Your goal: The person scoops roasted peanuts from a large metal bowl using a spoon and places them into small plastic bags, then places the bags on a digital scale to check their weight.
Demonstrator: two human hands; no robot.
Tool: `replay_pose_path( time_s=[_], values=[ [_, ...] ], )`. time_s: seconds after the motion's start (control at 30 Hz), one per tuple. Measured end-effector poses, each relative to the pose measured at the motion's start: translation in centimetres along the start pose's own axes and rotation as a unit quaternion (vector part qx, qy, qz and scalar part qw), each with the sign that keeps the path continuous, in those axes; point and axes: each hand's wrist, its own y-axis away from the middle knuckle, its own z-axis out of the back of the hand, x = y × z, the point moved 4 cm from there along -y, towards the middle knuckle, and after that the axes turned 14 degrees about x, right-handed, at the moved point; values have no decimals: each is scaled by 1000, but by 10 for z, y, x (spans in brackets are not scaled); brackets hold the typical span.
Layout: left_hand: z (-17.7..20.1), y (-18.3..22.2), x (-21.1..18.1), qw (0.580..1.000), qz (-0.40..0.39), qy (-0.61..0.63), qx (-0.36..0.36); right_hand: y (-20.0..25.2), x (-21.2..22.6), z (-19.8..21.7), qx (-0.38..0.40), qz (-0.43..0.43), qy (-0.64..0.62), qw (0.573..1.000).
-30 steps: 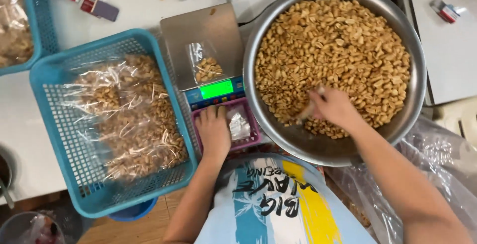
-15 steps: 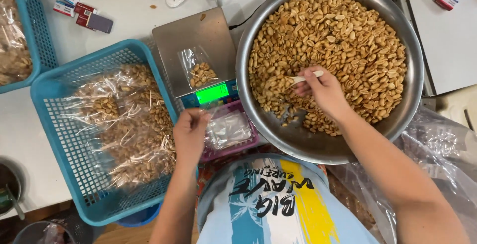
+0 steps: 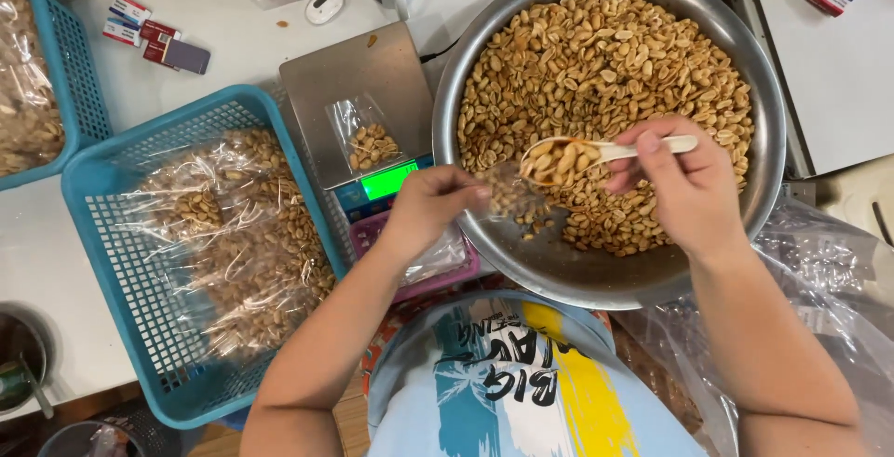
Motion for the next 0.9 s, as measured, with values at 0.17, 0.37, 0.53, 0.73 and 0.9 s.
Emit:
replay_pose_path(
  time_s=[0.17,0.37,0.53,0.73,0.9],
  values=[
    [-34,-19,-26,993,73,-44,87,5,-3,-21,93,138,313,935],
    [-51,-30,-17,993,-59,75,67,25,-8,-13,11,356,342,870],
    [18,-23,7,959,-186,140,-162,24,2,10,-129,358,296,876],
    [148,-34,85,839,45,-281,-463,27,-8,-8,-98,251,281,921],
    [174,23,60,775,-154,-203,-578,27,-2,-26,-112,186,310,925]
  ],
)
